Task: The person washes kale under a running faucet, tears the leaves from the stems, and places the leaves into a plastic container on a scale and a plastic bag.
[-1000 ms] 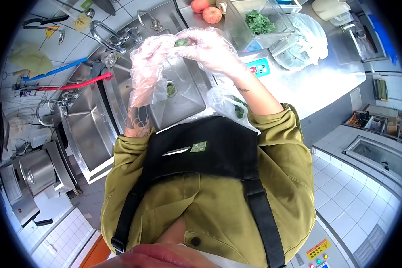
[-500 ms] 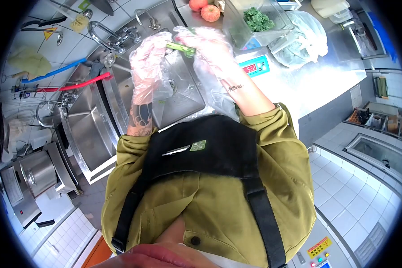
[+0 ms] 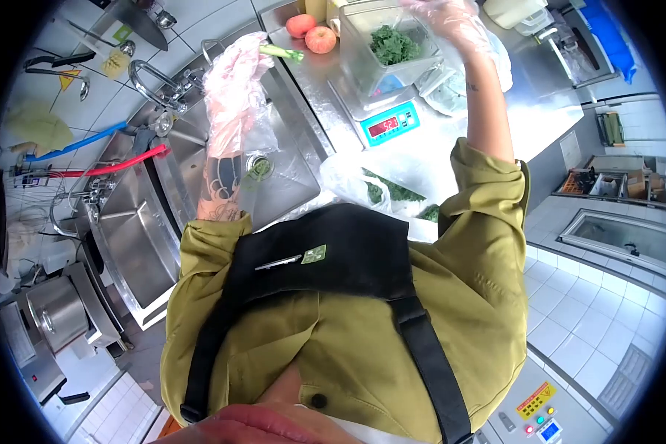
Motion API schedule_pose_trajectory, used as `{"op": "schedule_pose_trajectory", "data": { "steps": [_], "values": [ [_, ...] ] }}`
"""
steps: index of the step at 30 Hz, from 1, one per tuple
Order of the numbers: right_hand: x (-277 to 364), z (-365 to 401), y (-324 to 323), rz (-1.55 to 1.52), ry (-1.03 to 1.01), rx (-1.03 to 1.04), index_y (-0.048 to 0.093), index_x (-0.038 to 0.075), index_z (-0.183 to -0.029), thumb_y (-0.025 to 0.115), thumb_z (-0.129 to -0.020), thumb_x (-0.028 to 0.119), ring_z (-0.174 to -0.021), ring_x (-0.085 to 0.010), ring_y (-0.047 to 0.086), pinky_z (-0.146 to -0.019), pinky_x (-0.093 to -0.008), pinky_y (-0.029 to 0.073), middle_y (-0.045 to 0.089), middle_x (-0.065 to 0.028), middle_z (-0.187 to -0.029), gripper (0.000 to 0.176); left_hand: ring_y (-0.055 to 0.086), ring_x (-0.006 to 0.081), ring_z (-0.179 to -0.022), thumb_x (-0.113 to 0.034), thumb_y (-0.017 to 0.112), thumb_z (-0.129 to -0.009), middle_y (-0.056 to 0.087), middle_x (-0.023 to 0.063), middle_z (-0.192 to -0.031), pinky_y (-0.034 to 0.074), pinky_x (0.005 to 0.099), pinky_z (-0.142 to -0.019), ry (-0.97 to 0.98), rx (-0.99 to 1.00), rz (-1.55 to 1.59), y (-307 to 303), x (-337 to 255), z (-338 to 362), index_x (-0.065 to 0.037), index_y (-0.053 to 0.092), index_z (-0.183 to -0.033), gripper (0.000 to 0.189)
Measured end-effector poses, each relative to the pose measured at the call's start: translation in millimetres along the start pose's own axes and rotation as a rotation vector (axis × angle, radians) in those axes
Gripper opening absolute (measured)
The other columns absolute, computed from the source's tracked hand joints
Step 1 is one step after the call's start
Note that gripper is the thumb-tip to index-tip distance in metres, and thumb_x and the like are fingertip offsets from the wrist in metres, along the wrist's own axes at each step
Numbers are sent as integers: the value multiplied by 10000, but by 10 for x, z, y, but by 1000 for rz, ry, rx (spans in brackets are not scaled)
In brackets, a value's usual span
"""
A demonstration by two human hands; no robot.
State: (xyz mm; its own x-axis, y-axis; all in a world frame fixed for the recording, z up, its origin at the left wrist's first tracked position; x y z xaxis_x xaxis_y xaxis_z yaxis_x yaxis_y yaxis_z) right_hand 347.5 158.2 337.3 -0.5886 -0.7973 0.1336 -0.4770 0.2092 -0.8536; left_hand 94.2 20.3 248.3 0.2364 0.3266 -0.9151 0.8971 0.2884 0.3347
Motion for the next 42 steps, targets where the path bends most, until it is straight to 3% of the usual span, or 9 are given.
{"op": "schedule_pose_trajectory", "data": {
  "steps": [4, 10, 18, 21, 25, 28, 33, 40, 42],
  "values": [
    [-6, 240, 260, -1811, 498, 25, 617, 15, -1065, 571, -852, 131, -862, -211, 607, -822, -343, 472, 636, -83, -861, 247, 603, 125, -832, -38, 565, -878, 636, 91, -1005, 508, 228, -753, -9, 39, 67, 206, 130, -89, 43, 598, -1080, 220],
    [955, 136, 121, -511, 207, -75, 654, 72, -1076, 742, -730, 109, -889, -119, 594, -793, -264, 485, 651, -17, -1010, 359, 617, 126, -858, -7, 554, -849, 646, 92, -960, 492, 225, -757, -50, 62, 100, 490, 269, -208, 39, 615, -1058, 222],
    [298, 320, 310, -846, 468, -264, 668, 34, -899, 636, -821, 142, -820, -120, 595, -737, -284, 480, 655, -30, -859, 138, 620, 130, -830, 1, 579, -826, 648, 90, -965, 493, 227, -761, 163, 93, -161, 472, -4, -149, 26, 628, -1057, 237],
    [278, 208, 121, -926, 360, -203, 594, -24, -1084, 607, -870, 192, -896, -153, 598, -791, -304, 480, 639, -58, -942, 304, 618, 154, -870, 2, 581, -831, 642, 111, -984, 516, 250, -785, 140, 17, -79, 29, -100, 54, 46, 607, -1074, 248],
    [342, 238, -41, 161, 40, 121, 601, 10, -1097, 667, -813, 135, -830, -128, 634, -703, -275, 500, 674, -86, -881, 317, 592, 93, -814, -224, 642, -851, 650, 44, -947, 470, 229, -746, -170, -102, -445, -852, 199, 418, -29, 648, -1076, 298],
    [-120, 356, -12, -635, 315, -29, 625, 37, -1067, 670, -804, 131, -804, -126, 628, -699, -273, 499, 673, -88, -876, 283, 585, 126, -858, -179, 659, -826, 641, 73, -974, 452, 250, -788, -240, -100, -686, -1588, 636, 659, -42, 631, -1114, 320],
    [36, 726, -67, -414, 372, -20, 635, 26, -1017, 646, -819, 123, -823, -141, 615, -715, -278, 485, 661, -85, -907, 220, 604, 154, -908, -124, 625, -825, 655, 87, -1018, 447, 275, -846, -540, -106, -1060, -1638, 835, 1107, -67, 617, -1128, 309],
    [858, 2467, 1158, -268, 642, 1076, 599, 46, -875, 543, -854, 96, -847, -183, 587, -755, -281, 468, 618, -74, -858, 78, 557, 281, -1050, -207, 528, -862, 612, 170, -1077, 434, 358, -911, -178, 782, -824, 346, 1201, 1577, -34, 613, -1047, 267],
    [574, 2902, 1631, -66, 647, 810, 592, -2, -884, 496, -861, 68, -864, -257, 594, -769, -322, 475, 613, -106, -886, 120, 560, 293, -1002, -238, 506, -859, 608, 166, -1022, 443, 386, -875, 22, 983, -917, 593, 1634, 1897, -42, 608, -1019, 273]
  ]
}}
Point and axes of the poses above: each hand's wrist, its own z-axis away from the middle knuckle, its own y-axis out of the palm, x = y × z, the point moved 8 cm from there along -z, towards the middle knuckle
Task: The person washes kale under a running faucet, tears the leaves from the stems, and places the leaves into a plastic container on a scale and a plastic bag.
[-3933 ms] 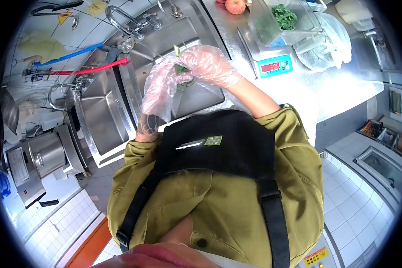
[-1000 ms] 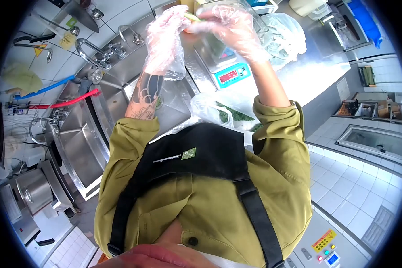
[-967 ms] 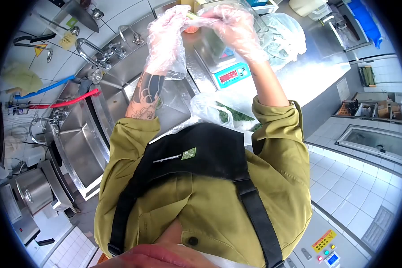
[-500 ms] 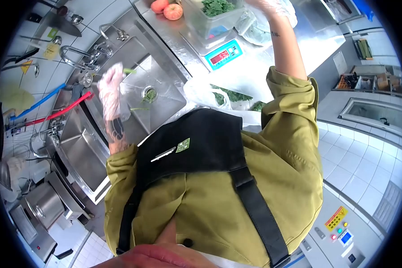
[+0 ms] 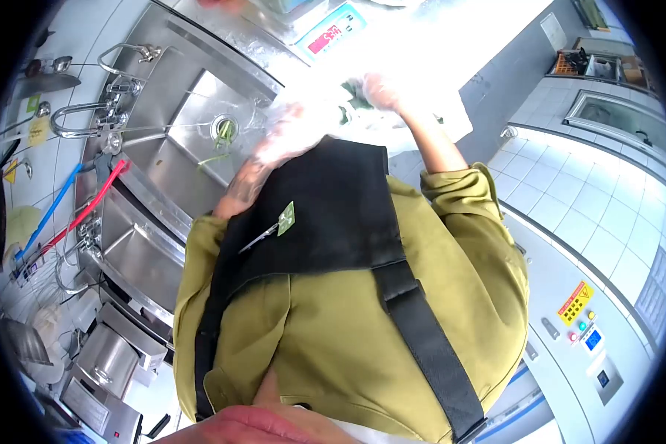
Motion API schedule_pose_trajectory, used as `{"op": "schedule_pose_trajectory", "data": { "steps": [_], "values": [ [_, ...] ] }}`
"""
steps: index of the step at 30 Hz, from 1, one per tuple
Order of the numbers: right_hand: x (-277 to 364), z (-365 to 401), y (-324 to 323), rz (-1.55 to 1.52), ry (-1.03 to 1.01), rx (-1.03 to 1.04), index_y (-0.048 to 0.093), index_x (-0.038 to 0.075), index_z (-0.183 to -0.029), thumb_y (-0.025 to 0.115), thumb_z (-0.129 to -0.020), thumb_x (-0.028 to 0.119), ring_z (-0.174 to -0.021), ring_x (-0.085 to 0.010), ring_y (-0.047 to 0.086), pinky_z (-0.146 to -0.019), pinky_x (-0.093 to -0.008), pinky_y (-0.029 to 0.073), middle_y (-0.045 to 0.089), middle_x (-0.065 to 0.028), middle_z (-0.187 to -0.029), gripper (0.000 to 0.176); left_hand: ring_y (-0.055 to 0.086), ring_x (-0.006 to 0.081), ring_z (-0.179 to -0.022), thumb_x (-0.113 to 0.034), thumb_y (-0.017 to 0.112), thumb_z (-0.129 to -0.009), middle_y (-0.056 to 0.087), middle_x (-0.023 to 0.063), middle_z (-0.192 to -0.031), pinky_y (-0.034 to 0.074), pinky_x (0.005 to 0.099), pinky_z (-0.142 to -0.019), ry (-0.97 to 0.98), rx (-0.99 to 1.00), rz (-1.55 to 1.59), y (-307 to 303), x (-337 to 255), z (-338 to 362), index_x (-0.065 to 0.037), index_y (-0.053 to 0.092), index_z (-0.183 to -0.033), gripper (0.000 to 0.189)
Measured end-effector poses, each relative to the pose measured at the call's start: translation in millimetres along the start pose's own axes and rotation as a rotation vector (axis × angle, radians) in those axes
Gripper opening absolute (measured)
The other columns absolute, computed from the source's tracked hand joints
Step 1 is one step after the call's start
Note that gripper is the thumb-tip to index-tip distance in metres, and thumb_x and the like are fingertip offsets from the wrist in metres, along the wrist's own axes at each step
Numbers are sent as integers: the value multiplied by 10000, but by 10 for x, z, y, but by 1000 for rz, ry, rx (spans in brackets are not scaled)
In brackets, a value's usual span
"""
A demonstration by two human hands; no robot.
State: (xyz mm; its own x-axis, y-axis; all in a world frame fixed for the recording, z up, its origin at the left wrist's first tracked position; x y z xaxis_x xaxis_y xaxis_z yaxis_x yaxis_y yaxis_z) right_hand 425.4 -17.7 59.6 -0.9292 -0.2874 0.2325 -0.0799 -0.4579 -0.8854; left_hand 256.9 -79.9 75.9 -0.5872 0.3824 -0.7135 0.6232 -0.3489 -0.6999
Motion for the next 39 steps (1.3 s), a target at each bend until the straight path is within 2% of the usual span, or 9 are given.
{"op": "schedule_pose_trajectory", "data": {
  "steps": [3, 5, 8, 13, 25, 27, 33, 36, 39],
  "values": [
    [-604, -368, 381, -272, 124, -450, 605, -27, -860, 544, -842, 133, -859, -297, 601, -762, -358, 481, 621, -126, -877, 172, 565, 310, -930, -283, 473, -854, 601, 161, -939, 456, 428, -820, 314, 155, -275, 729, -44, -76, -54, 601, -978, 291],
    [-674, -367, 434, -405, 129, -496, 620, -11, -873, 617, -803, 216, -859, -294, 604, -757, -365, 481, 628, -135, -885, 237, 574, 307, -887, -285, 474, -850, 606, 156, -896, 460, 430, -790, 188, 243, -200, 735, 67, -52, -64, 609, -939, 274],
    [-59, -240, 332, -249, -11, -197, 642, 46, -946, 712, -717, 336, -885, -280, 605, -777, -360, 475, 630, -150, -933, 377, 571, 345, -914, -314, 449, -886, 605, 188, -1000, 448, 415, -803, 25, 555, -222, 610, 0, -9, -45, 598, -1026, 338],
    [288, -302, 481, -213, -100, 152, 673, 110, -983, 727, -701, 363, -889, -278, 601, -803, -360, 467, 627, -148, -931, 383, 567, 342, -918, -313, 463, -877, 611, 180, -979, 454, 424, -788, -54, 395, -112, 472, 34, 92, -40, 619, -980, 331],
    [-454, -200, 61, -572, 157, -81, 670, 17, -950, 695, -771, 150, -761, -133, 613, -753, -264, 468, 677, -75, -798, 225, 565, 226, -742, -193, 550, -796, 561, 106, -745, 460, 406, -717, 174, -158, 155, 643, 540, -312, -58, 599, -947, 208],
    [-414, -175, -32, -504, 126, -136, 659, 19, -984, 691, -780, 147, -791, -135, 611, -751, -266, 472, 675, -73, -833, 242, 559, 242, -852, -182, 565, -769, 591, 115, -884, 441, 414, -783, 91, 187, -641, 834, 479, -483, -70, 600, -976, 238],
    [-493, 42, -312, -637, 81, -336, 641, 48, -1026, 696, -792, 254, -858, -172, 620, -756, -296, 476, 672, -93, -940, 316, 452, 274, -1108, -252, 546, -823, 542, 117, -1147, 376, 416, -898, 22, 191, -94, 522, 472, -412, -65, 572, -1112, 346],
    [-491, 86, -313, -797, 159, -335, 628, 44, -1046, 670, -822, 310, -903, -174, 605, -783, -293, 467, 655, -114, -975, 350, 535, 276, -960, -301, 531, -865, 610, 135, -957, 424, 386, -833, 28, -112, 6, 45, 375, -88, -47, 554, -1134, 371],
    [83, 176, -453, -979, 295, -204, 625, 46, -1036, 653, -834, 356, -793, -156, 588, -722, -295, 465, 643, -101, -898, 371, 526, 195, -949, -278, 540, -886, 597, 94, -931, 419, 335, -820, -528, 41, 621, -562, 411, 356, -34, 510, -1179, 383]
  ]
}}
Point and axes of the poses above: each hand's wrist, its own z-axis away from the middle knuckle, its own y-axis out of the palm, x = y × z, the point moved 8 cm from there along -z, towards the middle knuckle
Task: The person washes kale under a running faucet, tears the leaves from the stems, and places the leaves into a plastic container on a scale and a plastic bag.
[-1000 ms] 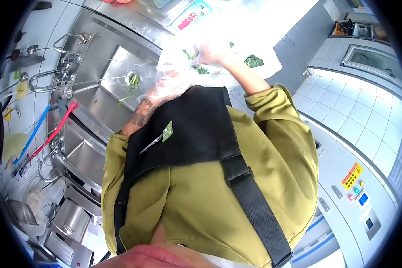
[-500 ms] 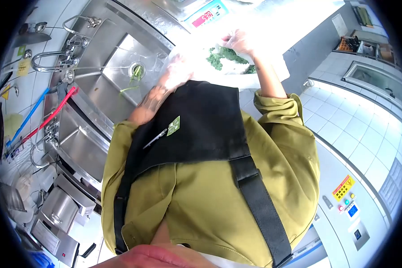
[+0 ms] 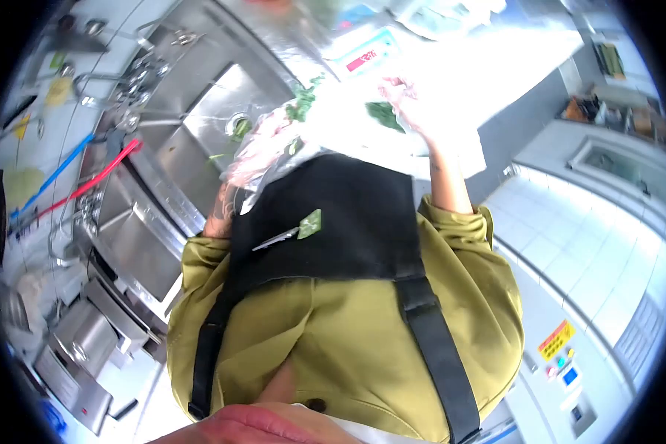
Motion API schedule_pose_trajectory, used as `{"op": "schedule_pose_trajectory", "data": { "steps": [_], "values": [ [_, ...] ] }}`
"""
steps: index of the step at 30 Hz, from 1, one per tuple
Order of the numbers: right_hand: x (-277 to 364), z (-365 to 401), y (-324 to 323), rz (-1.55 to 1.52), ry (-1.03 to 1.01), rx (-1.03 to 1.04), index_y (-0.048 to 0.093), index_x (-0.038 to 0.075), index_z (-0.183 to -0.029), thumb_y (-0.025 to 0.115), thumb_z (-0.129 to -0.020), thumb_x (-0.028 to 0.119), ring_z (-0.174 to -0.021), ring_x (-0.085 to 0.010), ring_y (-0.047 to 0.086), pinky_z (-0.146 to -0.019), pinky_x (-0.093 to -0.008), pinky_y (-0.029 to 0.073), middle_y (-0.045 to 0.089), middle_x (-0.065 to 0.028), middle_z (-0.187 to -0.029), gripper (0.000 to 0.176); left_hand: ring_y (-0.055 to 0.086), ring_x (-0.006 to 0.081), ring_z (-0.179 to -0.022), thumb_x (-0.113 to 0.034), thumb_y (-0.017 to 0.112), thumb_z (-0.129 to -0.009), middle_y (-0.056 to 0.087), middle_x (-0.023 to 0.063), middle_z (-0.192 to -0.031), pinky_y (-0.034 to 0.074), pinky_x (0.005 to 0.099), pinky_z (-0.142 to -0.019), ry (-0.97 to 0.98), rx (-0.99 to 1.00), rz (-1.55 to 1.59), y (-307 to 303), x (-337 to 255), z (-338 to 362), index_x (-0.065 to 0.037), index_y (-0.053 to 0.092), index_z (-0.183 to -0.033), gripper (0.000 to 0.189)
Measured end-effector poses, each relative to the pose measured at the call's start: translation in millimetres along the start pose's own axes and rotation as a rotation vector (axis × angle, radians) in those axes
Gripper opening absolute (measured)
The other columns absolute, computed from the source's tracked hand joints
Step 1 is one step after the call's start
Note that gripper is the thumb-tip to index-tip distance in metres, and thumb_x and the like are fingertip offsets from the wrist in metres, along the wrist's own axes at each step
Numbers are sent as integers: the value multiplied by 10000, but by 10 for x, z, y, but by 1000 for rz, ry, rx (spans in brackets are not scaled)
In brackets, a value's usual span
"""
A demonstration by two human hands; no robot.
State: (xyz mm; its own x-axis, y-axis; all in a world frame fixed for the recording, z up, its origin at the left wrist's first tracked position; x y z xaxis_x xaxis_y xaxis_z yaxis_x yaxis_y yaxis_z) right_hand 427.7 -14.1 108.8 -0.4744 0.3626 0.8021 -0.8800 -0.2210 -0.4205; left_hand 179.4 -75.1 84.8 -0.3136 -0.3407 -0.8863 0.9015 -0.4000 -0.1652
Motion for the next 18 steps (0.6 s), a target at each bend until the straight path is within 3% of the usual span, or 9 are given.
{"op": "schedule_pose_trajectory", "data": {
  "steps": [1, 4, 7, 9, 11, 13, 14, 15, 18],
  "values": [
    [254, -83, 299, -33, -66, 79, 626, 41, -1013, 665, -823, 353, -776, -151, 582, -707, -294, 465, 640, -92, -878, 367, 551, 161, -893, -236, 551, -888, 585, 73, -926, 437, 297, -783, 17, -200, 55, -224, 347, 61, -33, 523, -1155, 337],
    [987, -154, 1335, -125, -245, 320, 629, 28, -942, 701, -788, 344, -727, -133, 562, -663, -291, 462, 634, -67, -817, 358, 582, 136, -802, -61, 515, -897, 580, 76, -1011, 465, 267, -778, 117, -345, 613, -678, 578, 245, -31, 456, -1221, 331],
    [1582, 17, 2194, -206, -403, 534, 632, 15, -870, 736, -753, 334, -677, -116, 543, -619, -287, 460, 627, -41, -756, 356, 585, 136, -835, -26, 486, -901, 579, 82, -1052, 466, 274, -803, 114, -535, 604, -1076, 632, 481, -32, 405, -1268, 376],
    [1406, -494, 2918, -9, -421, 346, 633, 4, -822, 764, -718, 319, -640, -109, 529, -612, -285, 458, 627, -47, -712, 356, 585, 130, -865, -99, 508, -907, 579, 73, -1067, 460, 264, -805, 78, -648, 662, -1443, 906, 560, -34, 470, -1225, 327],
    [1509, -693, 3481, -92, -528, 366, 638, 1, -813, 768, -718, 280, -612, -115, 516, -594, -294, 451, 620, -56, -677, 322, 583, 124, -876, -144, 518, -909, 578, 64, -1058, 457, 259, -806, 90, -812, 790, -1812, 1357, 629, -33, 506, -1193, 305],
    [1786, -625, 3691, -77, -545, 414, 639, 2, -807, 773, -715, 261, -612, -113, 521, -585, -296, 449, 620, -50, -678, 306, 617, 153, -857, -208, 536, -915, 595, 99, -1055, 513, 264, -735, 136, -931, 701, -2085, 1058, 909, -6, 518, -1165, 322],
    [1708, -723, 3914, -103, -480, 508, 679, 21, -866, 685, -820, 172, -648, -85, 553, -585, -242, 443, 653, 6, -791, 158, 611, 145, -835, -206, 564, -902, 599, 86, -1040, 513, 257, -714, 163, -1003, 614, -2177, 1056, 956, -14, 517, -1169, 332],
    [1875, -510, 3926, -362, -268, 628, 664, 20, -856, 679, -824, 158, -651, -90, 547, -590, -229, 439, 634, 7, -774, 142, 605, 136, -814, -204, 593, -889, 602, 73, -1024, 512, 250, -692, 186, -1070, 526, -2315, 1086, 959, -22, 517, -1174, 346],
    [1773, -692, 4252, -493, -129, 747, 643, 14, -850, 663, -838, 150, -694, -114, 552, -629, -247, 454, 619, -22, -793, 138, 592, 109, -749, -161, 657, -837, 631, 65, -906, 481, 258, -655, 177, -1276, 118, -2592, 1100, 1011, -1, 590, -1060, 282]
  ]
}}
Point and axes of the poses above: each hand's wrist, its own z-axis away from the middle knuckle, its own y-axis out of the palm, x = y × z, the point moved 8 cm from there along -z, towards the middle knuckle
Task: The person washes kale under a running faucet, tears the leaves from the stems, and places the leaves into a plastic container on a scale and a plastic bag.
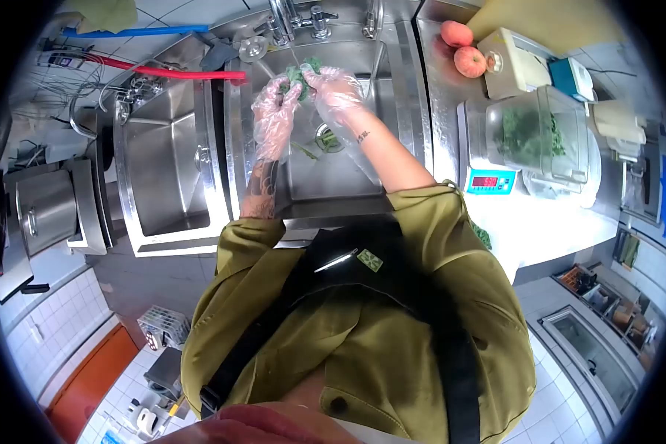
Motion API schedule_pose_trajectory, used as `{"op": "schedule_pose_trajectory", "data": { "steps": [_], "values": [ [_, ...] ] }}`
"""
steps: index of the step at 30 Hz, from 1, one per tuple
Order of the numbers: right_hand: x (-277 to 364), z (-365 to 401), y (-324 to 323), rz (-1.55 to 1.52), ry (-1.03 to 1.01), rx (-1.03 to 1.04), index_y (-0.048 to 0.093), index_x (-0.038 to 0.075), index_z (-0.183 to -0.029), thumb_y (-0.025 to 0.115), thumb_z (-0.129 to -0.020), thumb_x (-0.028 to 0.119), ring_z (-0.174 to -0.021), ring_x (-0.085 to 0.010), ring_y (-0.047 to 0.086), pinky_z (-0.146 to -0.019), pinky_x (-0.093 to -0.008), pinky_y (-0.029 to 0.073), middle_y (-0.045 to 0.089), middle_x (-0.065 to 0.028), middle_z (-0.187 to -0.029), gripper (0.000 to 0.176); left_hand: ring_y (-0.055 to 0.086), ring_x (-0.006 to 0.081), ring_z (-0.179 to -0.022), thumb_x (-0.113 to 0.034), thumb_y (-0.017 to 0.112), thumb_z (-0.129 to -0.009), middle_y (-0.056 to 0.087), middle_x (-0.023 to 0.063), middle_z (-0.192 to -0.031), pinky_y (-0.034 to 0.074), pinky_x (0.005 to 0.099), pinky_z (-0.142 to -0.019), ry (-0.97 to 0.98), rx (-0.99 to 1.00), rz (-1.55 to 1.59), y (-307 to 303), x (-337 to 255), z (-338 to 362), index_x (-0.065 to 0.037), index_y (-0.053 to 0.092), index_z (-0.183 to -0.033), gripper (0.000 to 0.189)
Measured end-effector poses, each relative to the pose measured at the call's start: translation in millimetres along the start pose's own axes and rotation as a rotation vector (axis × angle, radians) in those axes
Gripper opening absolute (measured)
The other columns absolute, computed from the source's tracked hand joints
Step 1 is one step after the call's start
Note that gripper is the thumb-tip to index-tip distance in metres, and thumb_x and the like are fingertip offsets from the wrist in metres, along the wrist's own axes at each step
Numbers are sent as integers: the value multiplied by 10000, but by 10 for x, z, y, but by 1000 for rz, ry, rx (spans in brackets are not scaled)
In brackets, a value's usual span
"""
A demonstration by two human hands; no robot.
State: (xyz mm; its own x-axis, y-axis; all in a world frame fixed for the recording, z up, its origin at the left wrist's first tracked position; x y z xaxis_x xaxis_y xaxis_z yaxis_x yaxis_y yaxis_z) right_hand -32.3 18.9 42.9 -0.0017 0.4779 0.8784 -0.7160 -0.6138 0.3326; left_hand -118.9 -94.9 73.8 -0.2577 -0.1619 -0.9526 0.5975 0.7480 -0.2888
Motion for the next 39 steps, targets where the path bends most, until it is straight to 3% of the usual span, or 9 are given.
{"op": "schedule_pose_trajectory", "data": {
  "steps": [5, 6, 9, 13, 16, 22, 28, 32, 39],
  "values": [
    [-90, -117, -82, -102, 26, -15, 616, -4, -875, 637, -855, 128, -754, -145, 574, -670, -272, 483, 605, -65, -860, 135, 582, 117, -672, -176, 612, -857, 640, 108, -798, 466, 289, -611, 217, -77, -231, 75, 126, -190, 7, 622, -998, 231],
    [-94, -118, -75, -144, 35, 0, 600, -9, -898, 637, -855, 123, -765, -154, 581, -686, -277, 490, 596, -71, -888, 143, 628, 200, -727, -224, 608, -852, 646, 108, -879, 492, 328, -676, 66, 5, -158, 118, 280, -255, -40, 637, -982, 226],
    [-196, -180, -111, -236, 146, -92, 596, -9, -895, 643, -852, 128, -767, -158, 584, -693, -274, 486, 593, -70, -899, 151, 609, 156, -706, -227, 596, -867, 642, 60, -863, 487, 302, -633, -387, -62, 548, 254, 692, -257, -37, 626, -989, 228],
    [-219, -261, -53, -164, 142, -119, 540, -72, -1047, 648, -851, 146, -790, -167, 598, -698, -271, 485, 594, -88, -928, 312, 560, 93, -732, -277, 606, -873, 615, 30, -885, 450, 236, -574, -432, -36, 623, 230, 584, -309, -55, 617, -981, 248],
    [-90, -272, 57, -67, 31, -94, 478, -118, -1138, 650, -850, 153, -798, -164, 602, -690, -276, 484, 601, -113, -938, 432, 526, 103, -823, -320, 617, -865, 590, 37, -965, 448, 254, -692, -373, -62, 307, 165, 430, -330, -46, 604, -1048, 329],
    [38, -169, -22, -181, 3, -184, 502, -115, -1071, 634, -859, 130, -773, -155, 596, -683, -258, 487, 612, -116, -886, 350, 552, 149, -896, -313, 585, -880, 591, 61, -968, 443, 286, -801, -351, -33, 396, 311, 687, -506, -11, 604, -1071, 358],
    [50, -218, -120, -188, -38, -141, 526, -90, -1017, 652, -846, 126, -760, -179, 592, -588, -310, 516, 602, -132, -880, 303, 550, 171, -683, -388, 554, -893, 577, 68, -835, 441, 282, -564, -582, 91, 1012, 670, 757, -475, -35, 585, -967, 362],
    [286, -9, 8, -83, -51, -124, 536, -107, -1019, 669, -834, 129, -714, -165, 604, -556, -288, 513, 614, -136, -827, 329, 502, 132, -573, -537, 473, -892, 578, 54, -770, 358, 238, -453, -644, 157, 1067, 691, 453, -409, -42, 570, -938, 506],
    [321, 12, 57, 54, -87, -105, 572, -91, -965, 659, -840, 123, -598, -155, 585, -552, -286, 512, 616, -105, -739, 263, 519, 112, -566, -392, 459, -915, 595, 35, -740, 359, 214, -444, -611, 222, 1122, 695, 444, -439, -43, 579, -981, 375]
  ]
}}
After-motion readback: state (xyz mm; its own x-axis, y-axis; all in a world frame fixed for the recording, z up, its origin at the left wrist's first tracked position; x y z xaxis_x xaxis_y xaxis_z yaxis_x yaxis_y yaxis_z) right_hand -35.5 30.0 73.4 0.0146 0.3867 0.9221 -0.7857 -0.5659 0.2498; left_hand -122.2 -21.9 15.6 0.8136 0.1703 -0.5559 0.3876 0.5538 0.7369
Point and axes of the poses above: each hand's wrist, its own z-axis away from the middle knuckle, its own y-axis out of the palm, x = y × z, the point moved 8 cm from there along -z, towards the middle knuckle
